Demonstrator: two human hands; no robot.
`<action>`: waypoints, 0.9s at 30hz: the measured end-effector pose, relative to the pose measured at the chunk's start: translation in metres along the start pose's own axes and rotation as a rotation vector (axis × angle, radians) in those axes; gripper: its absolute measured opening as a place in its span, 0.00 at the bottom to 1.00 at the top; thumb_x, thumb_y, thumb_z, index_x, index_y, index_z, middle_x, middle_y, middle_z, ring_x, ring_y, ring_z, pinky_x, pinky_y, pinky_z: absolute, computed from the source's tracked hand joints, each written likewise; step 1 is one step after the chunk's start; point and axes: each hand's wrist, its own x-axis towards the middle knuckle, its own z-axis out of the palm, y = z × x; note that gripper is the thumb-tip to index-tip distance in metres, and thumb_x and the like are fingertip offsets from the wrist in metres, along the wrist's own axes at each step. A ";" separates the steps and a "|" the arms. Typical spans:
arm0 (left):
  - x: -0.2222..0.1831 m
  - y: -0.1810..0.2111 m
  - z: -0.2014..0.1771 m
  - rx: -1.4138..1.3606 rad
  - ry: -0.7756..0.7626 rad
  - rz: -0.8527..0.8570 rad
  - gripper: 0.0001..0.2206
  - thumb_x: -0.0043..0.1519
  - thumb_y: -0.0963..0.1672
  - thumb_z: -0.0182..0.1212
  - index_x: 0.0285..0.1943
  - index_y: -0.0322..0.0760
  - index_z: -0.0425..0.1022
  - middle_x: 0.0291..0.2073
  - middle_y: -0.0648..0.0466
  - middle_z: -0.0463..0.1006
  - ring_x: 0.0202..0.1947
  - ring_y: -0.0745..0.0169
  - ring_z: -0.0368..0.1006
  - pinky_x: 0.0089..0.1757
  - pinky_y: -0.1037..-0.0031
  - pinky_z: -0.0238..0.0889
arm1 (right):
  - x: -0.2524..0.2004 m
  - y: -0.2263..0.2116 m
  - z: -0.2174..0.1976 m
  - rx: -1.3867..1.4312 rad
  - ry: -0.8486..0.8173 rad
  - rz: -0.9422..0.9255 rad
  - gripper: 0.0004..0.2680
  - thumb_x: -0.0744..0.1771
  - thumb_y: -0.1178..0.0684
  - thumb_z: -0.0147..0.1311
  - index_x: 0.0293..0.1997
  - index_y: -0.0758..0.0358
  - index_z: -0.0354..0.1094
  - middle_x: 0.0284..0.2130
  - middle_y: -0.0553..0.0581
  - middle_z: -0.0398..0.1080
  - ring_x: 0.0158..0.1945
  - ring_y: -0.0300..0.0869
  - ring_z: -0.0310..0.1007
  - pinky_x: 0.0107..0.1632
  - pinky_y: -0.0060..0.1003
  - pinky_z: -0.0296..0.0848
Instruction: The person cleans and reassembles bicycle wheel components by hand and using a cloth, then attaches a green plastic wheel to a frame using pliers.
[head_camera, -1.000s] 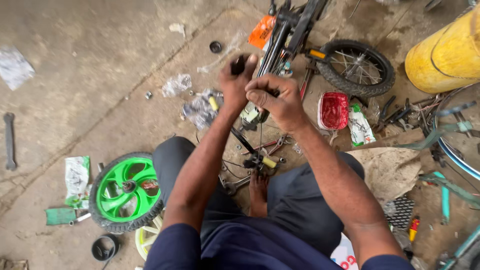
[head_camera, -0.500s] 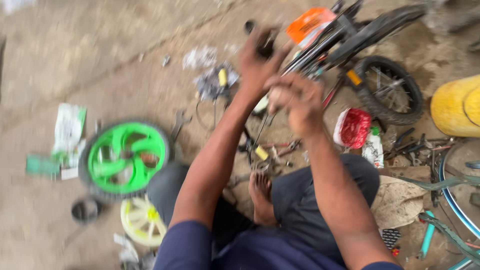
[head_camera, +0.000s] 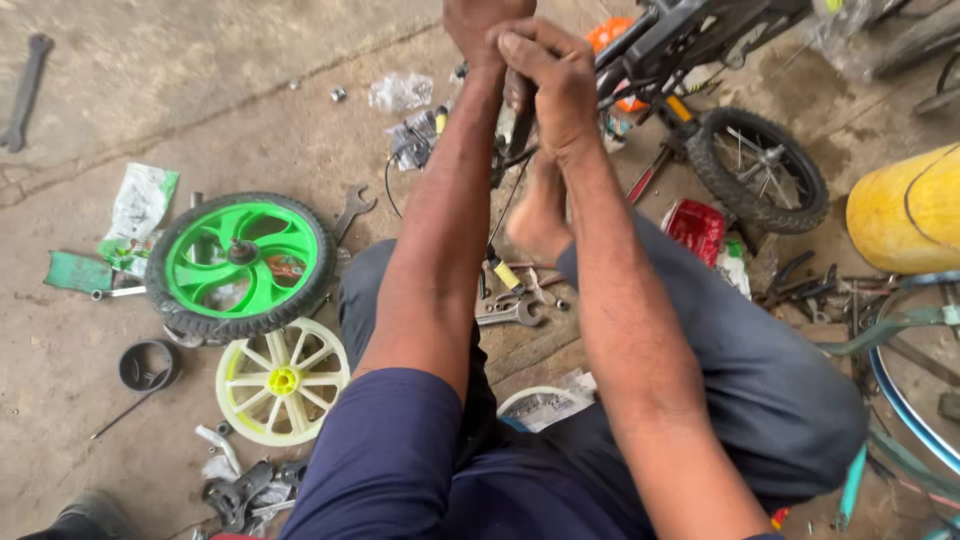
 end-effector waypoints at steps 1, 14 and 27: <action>0.001 0.003 -0.004 0.020 0.048 0.028 0.13 0.53 0.50 0.68 0.39 0.40 0.76 0.25 0.49 0.81 0.27 0.51 0.76 0.32 0.62 0.69 | 0.000 0.001 0.004 0.000 0.010 -0.011 0.06 0.68 0.56 0.58 0.42 0.69 0.77 0.20 0.49 0.68 0.21 0.32 0.62 0.26 0.28 0.61; 0.003 0.003 0.009 0.157 0.285 0.191 0.13 0.56 0.50 0.64 0.45 0.46 0.74 0.30 0.53 0.82 0.31 0.49 0.81 0.36 0.60 0.72 | -0.004 0.002 0.015 -0.044 0.139 -0.024 0.04 0.64 0.64 0.56 0.37 0.72 0.77 0.21 0.48 0.69 0.23 0.29 0.62 0.26 0.26 0.60; -0.001 -0.003 0.014 0.221 0.216 0.179 0.15 0.58 0.52 0.64 0.46 0.43 0.73 0.27 0.53 0.80 0.28 0.54 0.81 0.34 0.64 0.74 | -0.012 -0.002 0.022 0.000 0.152 -0.077 0.05 0.64 0.65 0.55 0.37 0.73 0.77 0.24 0.50 0.70 0.25 0.29 0.62 0.30 0.26 0.62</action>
